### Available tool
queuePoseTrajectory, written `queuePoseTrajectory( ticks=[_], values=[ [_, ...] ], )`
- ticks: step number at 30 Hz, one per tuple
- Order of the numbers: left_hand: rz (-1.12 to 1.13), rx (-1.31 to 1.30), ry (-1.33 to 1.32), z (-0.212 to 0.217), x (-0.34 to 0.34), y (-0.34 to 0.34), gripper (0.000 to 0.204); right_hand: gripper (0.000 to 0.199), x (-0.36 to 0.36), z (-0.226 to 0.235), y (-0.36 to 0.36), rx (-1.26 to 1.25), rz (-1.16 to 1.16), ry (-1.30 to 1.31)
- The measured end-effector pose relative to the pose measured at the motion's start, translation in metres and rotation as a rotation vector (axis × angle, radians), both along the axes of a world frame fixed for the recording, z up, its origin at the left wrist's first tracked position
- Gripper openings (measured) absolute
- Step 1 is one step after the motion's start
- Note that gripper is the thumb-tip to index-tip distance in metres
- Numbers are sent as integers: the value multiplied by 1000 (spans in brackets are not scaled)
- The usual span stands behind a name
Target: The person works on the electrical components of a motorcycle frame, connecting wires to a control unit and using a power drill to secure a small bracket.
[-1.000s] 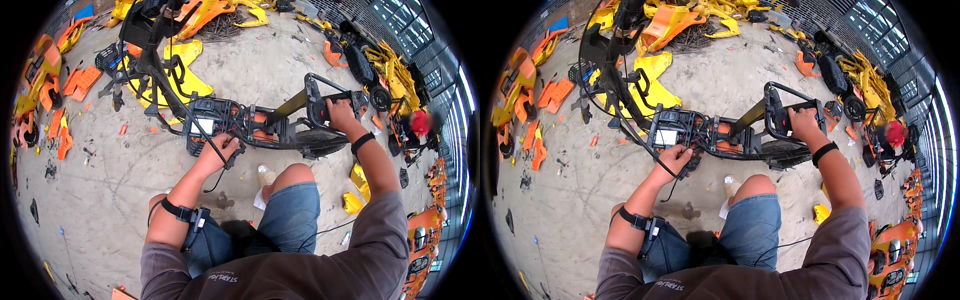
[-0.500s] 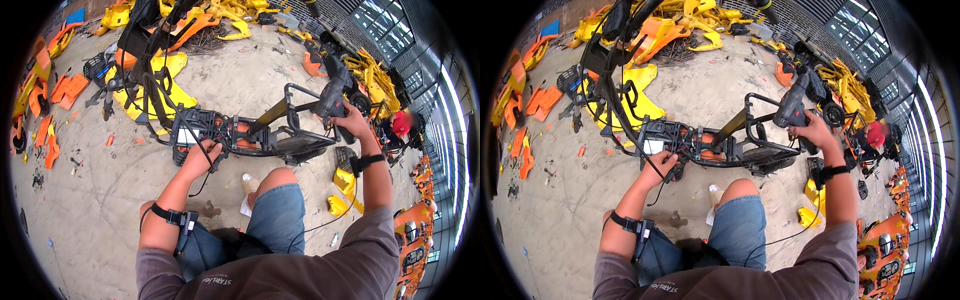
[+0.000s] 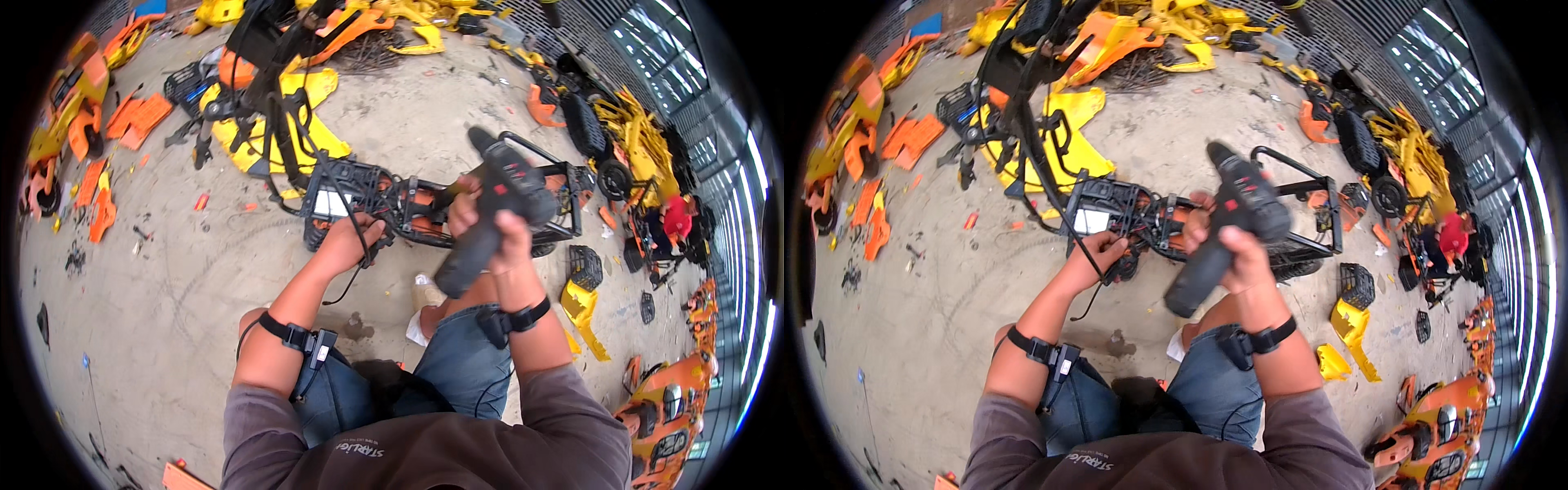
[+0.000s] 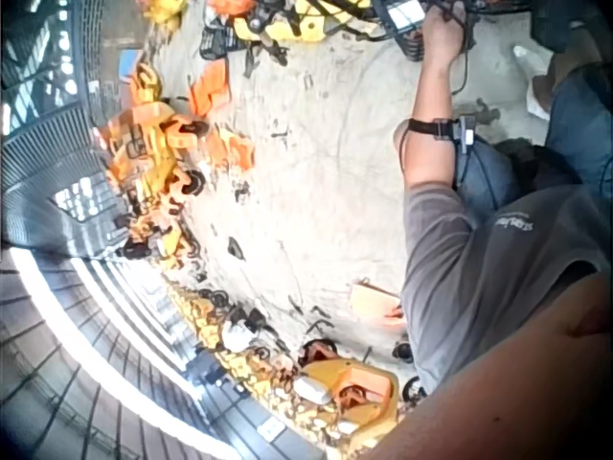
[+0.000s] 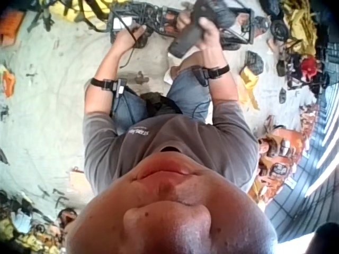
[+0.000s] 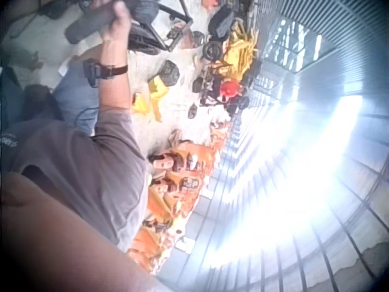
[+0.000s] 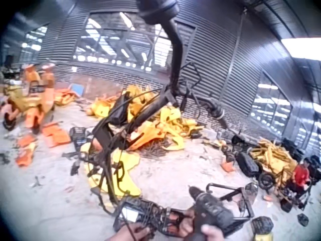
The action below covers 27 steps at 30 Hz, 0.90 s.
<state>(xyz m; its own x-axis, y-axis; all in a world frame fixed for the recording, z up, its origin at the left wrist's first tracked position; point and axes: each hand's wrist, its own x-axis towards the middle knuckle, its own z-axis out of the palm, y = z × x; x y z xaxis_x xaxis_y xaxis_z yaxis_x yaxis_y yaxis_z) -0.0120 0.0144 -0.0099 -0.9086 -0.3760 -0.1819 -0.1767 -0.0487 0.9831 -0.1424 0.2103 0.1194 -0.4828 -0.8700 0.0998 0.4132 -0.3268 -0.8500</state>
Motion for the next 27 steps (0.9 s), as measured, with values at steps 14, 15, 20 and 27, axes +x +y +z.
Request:
queuePoseTrajectory(
  ticks=[14,15,20,27],
  values=[
    [42,72,-81,8,12,-15,32,57,-41,-137,-29,316,71,-352],
    [51,77,-70,4,13,-14,32,55,-42,-145,-30,290,64,-388],
    [22,177,3,12,32,-14,29,60,-38,-120,-20,193,158,-325],
    [-16,255,-42,24,45,-16,32,66,-20,-64,24,243,10,-325]
  ],
)
